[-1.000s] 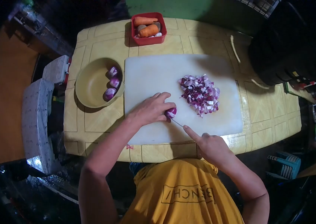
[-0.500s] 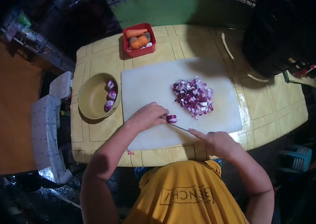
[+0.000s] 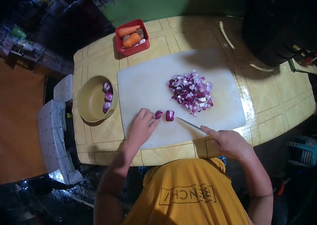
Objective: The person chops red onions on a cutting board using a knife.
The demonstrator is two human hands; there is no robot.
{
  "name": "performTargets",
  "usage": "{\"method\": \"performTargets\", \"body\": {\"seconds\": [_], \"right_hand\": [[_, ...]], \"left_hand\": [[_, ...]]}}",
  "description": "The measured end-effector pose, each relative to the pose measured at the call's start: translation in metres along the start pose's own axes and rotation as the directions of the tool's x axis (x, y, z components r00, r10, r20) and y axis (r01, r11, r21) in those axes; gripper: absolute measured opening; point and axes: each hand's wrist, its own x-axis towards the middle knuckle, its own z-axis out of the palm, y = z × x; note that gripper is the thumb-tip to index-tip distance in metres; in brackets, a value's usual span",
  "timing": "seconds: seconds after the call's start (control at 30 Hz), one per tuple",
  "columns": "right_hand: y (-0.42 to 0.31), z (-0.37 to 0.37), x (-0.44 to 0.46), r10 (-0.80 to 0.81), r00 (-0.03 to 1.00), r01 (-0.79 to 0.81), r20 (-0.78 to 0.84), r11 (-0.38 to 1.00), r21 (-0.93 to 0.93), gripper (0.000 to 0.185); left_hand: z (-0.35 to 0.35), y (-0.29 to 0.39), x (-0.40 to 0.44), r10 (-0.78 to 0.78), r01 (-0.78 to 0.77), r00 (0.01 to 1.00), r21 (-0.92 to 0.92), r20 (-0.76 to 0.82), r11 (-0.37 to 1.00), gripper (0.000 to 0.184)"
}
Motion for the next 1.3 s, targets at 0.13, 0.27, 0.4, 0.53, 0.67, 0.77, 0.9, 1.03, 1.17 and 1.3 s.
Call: {"method": "performTargets", "body": {"seconds": [0.13, 0.27, 0.4, 0.53, 0.67, 0.77, 0.9, 1.03, 1.17, 1.3], "right_hand": [[0.01, 0.013, 0.004, -0.047, 0.997, 0.051, -0.055, 0.997, 0.058, 0.065], [0.002, 0.01, 0.006, -0.016, 0.999, 0.018, -0.044, 0.998, 0.053, 0.061], [0.0, 0.007, 0.005, 0.014, 0.999, -0.011, -0.046, 0.997, 0.071, 0.058], [-0.002, 0.006, 0.003, 0.043, 0.998, -0.041, -0.034, 0.997, 0.064, 0.059], [0.006, 0.012, 0.004, 0.023, 0.994, -0.009, -0.104, 0.991, 0.132, 0.06], [0.007, 0.016, 0.008, 0.007, 0.992, 0.011, -0.122, 0.989, 0.145, 0.063], [0.013, 0.028, 0.018, -0.059, 0.982, 0.089, -0.181, 0.983, 0.162, 0.067], [0.002, 0.023, 0.02, -0.006, 0.988, 0.039, -0.152, 0.976, 0.215, 0.062], [-0.004, 0.028, 0.026, -0.033, 0.996, 0.049, -0.088, 0.981, 0.189, 0.068], [-0.017, 0.03, 0.025, -0.05, 0.996, 0.065, -0.074, 0.973, 0.222, 0.068]], "left_hand": [[0.024, 0.0, -0.014, 0.027, 0.005, 0.973, 0.138, -0.231, 0.99, 0.03], [0.028, 0.008, -0.005, -0.069, 0.111, 0.935, 0.102, -0.348, 0.989, 0.027], [0.028, 0.009, 0.002, -0.038, 0.085, 0.934, 0.117, -0.355, 0.989, 0.022], [0.028, 0.0, -0.008, -0.161, 0.159, 0.938, -0.031, -0.307, 0.987, 0.021], [0.024, 0.037, -0.026, -0.403, 0.345, 0.907, -0.328, -0.125, 0.879, 0.02], [0.06, 0.058, -0.025, -0.274, 0.166, 0.939, -0.423, -0.21, 0.891, 0.019], [0.067, 0.06, -0.005, 0.031, 0.024, 0.932, 0.148, -0.36, 0.989, 0.026], [0.074, 0.054, 0.005, 0.003, 0.039, 0.853, 0.071, -0.523, 0.997, 0.039], [0.054, 0.046, 0.007, -0.064, 0.13, 0.875, 0.105, -0.479, 0.986, 0.057], [0.043, 0.037, 0.004, -0.137, 0.155, 0.966, 0.07, -0.217, 0.985, 0.059]]}}
